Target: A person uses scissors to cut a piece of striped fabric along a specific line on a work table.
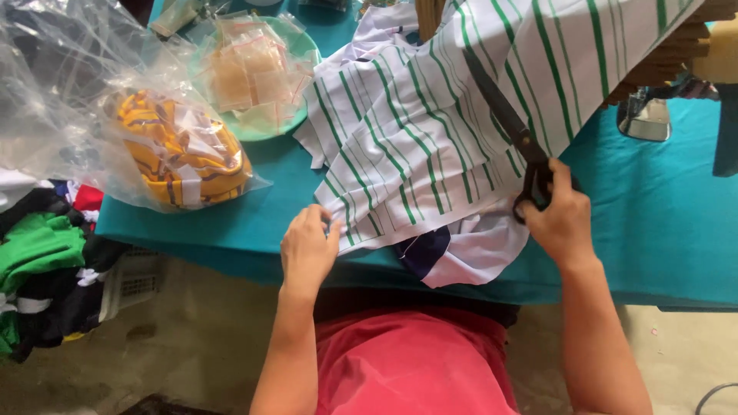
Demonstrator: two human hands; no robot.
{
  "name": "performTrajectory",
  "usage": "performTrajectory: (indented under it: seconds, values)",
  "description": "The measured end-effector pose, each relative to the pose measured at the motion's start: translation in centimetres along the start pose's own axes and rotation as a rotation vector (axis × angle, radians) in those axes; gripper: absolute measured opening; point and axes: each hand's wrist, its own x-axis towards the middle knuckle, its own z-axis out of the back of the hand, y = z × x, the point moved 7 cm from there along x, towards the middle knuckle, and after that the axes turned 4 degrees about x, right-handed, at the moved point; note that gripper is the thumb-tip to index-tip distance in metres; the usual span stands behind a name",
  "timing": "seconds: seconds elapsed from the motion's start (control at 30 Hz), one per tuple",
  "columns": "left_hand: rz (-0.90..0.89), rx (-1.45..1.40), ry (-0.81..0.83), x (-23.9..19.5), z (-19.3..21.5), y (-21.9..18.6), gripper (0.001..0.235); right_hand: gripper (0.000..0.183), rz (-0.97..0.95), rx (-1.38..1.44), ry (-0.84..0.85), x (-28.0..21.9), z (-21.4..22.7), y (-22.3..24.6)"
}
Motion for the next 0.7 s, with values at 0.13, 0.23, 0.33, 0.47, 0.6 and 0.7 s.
performTrajectory:
  seconds: [0.13, 0.23, 0.33, 0.47, 0.6, 0.7]
  values:
    - [-0.066, -0.077, 0.051, 0.2, 1.2, -0.8, 0.015, 0.070, -0.035, -0.126, 0.087, 0.6, -2.2, -3.2]
    - [-0.095, -0.363, 0.026, -0.3, 2.2, -1.8, 0.018, 0.069, -0.008, -0.148, 0.149, 0.7, -2.7, -3.3]
    - [0.066, -0.703, -0.009, -0.2, 1.5, -1.4, 0.053, 0.070, 0.038, -0.130, 0.179, 0.7, -3.2, -3.3]
    - [-0.069, -1.198, -0.146, -0.5, -0.2, -0.9, 0.022, 0.068, -0.070, 0.039, 0.174, 1.2, -1.8, -1.8]
    - [-0.157, -1.673, -0.082, -0.7, -4.1, -0.6, 0.009, 0.071, -0.204, 0.233, 0.161, 1.2, -2.0, -3.6]
    - [-0.223, -1.433, 0.198, -1.0, 1.2, -6.0, 0.013, 0.071, -0.187, 0.214, 0.179, 1.2, -2.3, -3.8]
